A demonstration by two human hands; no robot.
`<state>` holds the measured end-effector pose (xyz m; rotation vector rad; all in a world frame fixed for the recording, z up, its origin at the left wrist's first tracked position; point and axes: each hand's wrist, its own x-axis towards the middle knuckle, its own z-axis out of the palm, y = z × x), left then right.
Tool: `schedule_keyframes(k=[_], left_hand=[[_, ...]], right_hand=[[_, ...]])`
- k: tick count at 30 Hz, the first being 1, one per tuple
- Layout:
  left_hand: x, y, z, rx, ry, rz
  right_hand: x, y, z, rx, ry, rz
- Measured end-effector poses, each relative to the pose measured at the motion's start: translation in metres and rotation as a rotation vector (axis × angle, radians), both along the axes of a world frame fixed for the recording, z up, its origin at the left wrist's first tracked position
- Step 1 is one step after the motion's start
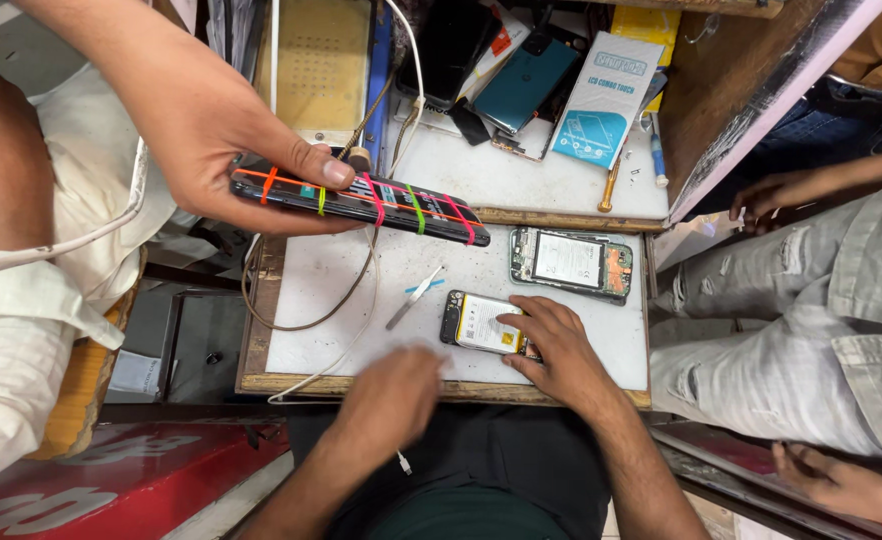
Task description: The person removes the back cover of a smartphone, disconnects the battery, and uses a prying tool to separate the battery from the chassis. The person then places the battery back into the phone and reconnects it. The person also handles a second smartphone and a charging cable.
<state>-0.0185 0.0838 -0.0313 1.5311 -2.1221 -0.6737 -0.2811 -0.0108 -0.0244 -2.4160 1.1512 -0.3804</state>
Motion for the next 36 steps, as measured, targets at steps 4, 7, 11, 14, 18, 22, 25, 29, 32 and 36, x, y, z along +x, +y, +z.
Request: schedule_keyframes(k=[4,7,11,14,18,22,25,29,32,36], left_hand=[[-0.003,0.041,-0.018,0.348,-0.114,-0.319],[-0.010,0.053,-0.047,0.414,-0.250,-0.307],[-0.006,0.057,-0.075,0.488,-0.234,-0.273],[-0.004,0.053,-0.074,0.499,-0.238,-0.269],[-0.001,0.044,-0.052,0.497,-0.210,-0.358],[0.009,0.031,-0.022,0.264,0.149,-0.156],[0.020,0.007,-0.012,0.014,0.236,0.036],[0.018,-0.024,-0.015,-0.092,0.184,0.141],[0.012,-0.036,-0.025,-0.065,0.103,0.190],[0.011,-0.039,-0.040,-0.082,0.099,0.249]], right_hand=[[0.000,-0.007,0.005,0.018,0.041,0.039],[0.001,-0.012,0.011,0.054,0.069,0.062],[0.003,-0.012,0.014,0.090,0.084,0.032],[0.006,-0.010,0.014,0.129,0.087,-0.005],[0.006,-0.010,0.014,0.108,0.051,0.013],[0.003,-0.010,0.013,0.098,0.034,0.013],[0.002,-0.010,0.012,0.102,0.029,0.029],[0.001,-0.012,0.008,0.094,-0.015,0.043],[-0.003,-0.014,0.000,0.074,-0.076,0.059],[-0.011,-0.013,-0.013,0.057,-0.134,0.093]])
